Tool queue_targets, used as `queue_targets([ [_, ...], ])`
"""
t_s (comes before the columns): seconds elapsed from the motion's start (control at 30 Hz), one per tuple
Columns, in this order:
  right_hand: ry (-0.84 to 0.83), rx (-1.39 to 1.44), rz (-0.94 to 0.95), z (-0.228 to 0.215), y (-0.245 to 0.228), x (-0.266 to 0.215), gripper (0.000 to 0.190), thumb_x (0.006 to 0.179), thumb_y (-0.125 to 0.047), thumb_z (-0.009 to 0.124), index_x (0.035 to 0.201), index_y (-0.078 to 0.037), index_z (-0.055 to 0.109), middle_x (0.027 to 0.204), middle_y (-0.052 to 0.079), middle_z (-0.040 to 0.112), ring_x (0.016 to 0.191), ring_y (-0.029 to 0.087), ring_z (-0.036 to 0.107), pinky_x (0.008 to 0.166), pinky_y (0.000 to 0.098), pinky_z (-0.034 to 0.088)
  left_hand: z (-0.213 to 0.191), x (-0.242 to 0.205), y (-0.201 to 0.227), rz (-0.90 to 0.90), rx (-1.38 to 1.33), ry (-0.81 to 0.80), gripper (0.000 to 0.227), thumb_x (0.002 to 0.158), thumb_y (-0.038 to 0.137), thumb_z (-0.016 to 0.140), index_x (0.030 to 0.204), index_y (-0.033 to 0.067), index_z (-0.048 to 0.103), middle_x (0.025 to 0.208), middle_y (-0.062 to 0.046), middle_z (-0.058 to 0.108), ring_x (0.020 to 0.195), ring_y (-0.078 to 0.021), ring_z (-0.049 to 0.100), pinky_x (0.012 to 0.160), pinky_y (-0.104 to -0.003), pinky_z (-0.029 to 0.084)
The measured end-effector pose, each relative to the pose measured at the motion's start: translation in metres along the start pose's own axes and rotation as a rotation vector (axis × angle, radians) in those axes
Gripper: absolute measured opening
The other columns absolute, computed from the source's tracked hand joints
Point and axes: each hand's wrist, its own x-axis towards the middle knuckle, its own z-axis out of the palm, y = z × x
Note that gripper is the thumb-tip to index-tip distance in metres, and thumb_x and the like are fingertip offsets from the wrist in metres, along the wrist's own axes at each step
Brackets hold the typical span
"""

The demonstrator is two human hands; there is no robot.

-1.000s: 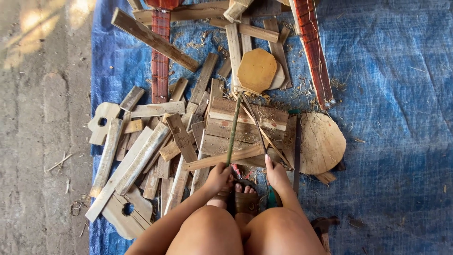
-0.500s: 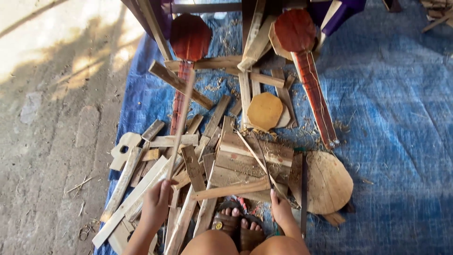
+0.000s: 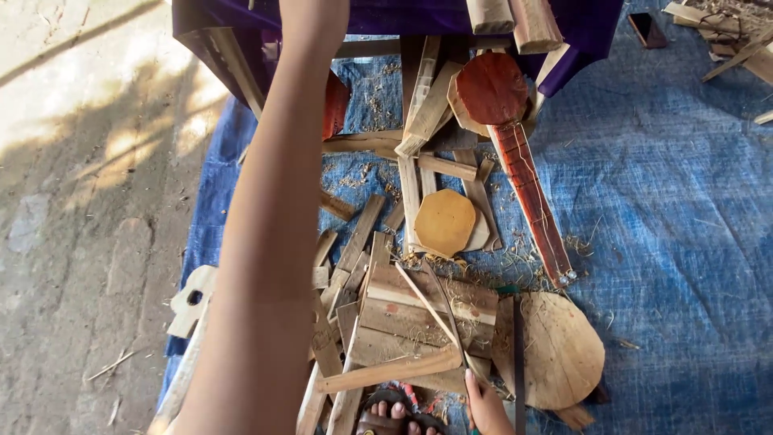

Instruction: Shaping thin wooden strips using a sickle and cutting them to size with a hacksaw as part of instrument construction or repair.

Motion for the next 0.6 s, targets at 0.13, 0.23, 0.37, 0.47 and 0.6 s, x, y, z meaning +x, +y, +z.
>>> queue_targets([
  [0.13,-0.002,0.086,0.04,-0.001,-0.015,-0.017,0.056,0.104,-0.048,0.042,0.107,-0.002,0.074,0.054,0.008,0.052,0.039,0.02,0.045,0.044,0.0339,0.042,0.017,0.006,0.015,-0.056,-0.031,-0.018,0.02,0.097,0.025,0.062,0.099,0.0071,0.069,0.092,-0.016,0.062,0.077,-0.0293,0.058,0.059,-0.039,0.053],
  [0.23,0.026,0.127,0.011,0.003,-0.002,-0.009,0.056,0.103,-0.048,0.045,0.097,0.0,0.073,0.049,0.009,0.051,0.036,0.021,0.045,0.041,0.0345,0.041,0.018,-0.019,0.014,-0.077,-0.063,-0.059,0.03,0.097,0.033,0.064,0.115,0.0105,0.07,0.112,-0.021,0.062,0.098,-0.0358,0.063,0.071,-0.043,0.061],
  [0.37,0.0,0.148,-0.074,-0.003,-0.003,-0.013,0.065,0.103,-0.051,0.043,0.065,0.001,0.055,0.045,0.011,0.05,0.032,0.024,0.045,0.04,0.0368,0.044,-0.018,-0.121,0.01,0.087,-0.018,-0.132,0.059,0.101,0.012,0.078,0.144,0.0026,0.04,0.152,-0.031,0.033,0.141,-0.0516,0.043,0.115,-0.058,0.045],
  [0.47,-0.024,0.192,-0.092,0.0,-0.006,-0.018,0.067,0.101,-0.054,0.042,0.065,0.001,0.055,0.046,0.011,0.051,0.034,0.024,0.045,0.042,0.0371,0.044,-0.035,-0.197,-0.009,-0.035,0.051,-0.336,0.057,0.097,0.016,0.073,0.14,-0.0039,0.043,0.153,-0.036,0.031,0.141,-0.0548,0.039,0.11,-0.059,0.044],
  [0.6,-0.026,0.29,-0.189,-0.003,0.001,-0.025,0.063,0.101,-0.053,0.044,0.07,0.001,0.057,0.047,0.012,0.055,0.035,0.023,0.048,0.044,0.0351,0.044,-0.005,-0.312,-0.076,-0.093,0.241,-0.507,0.067,0.089,0.026,0.075,0.141,-0.0049,0.046,0.152,-0.04,0.032,0.138,-0.0555,0.039,0.11,-0.063,0.034],
])
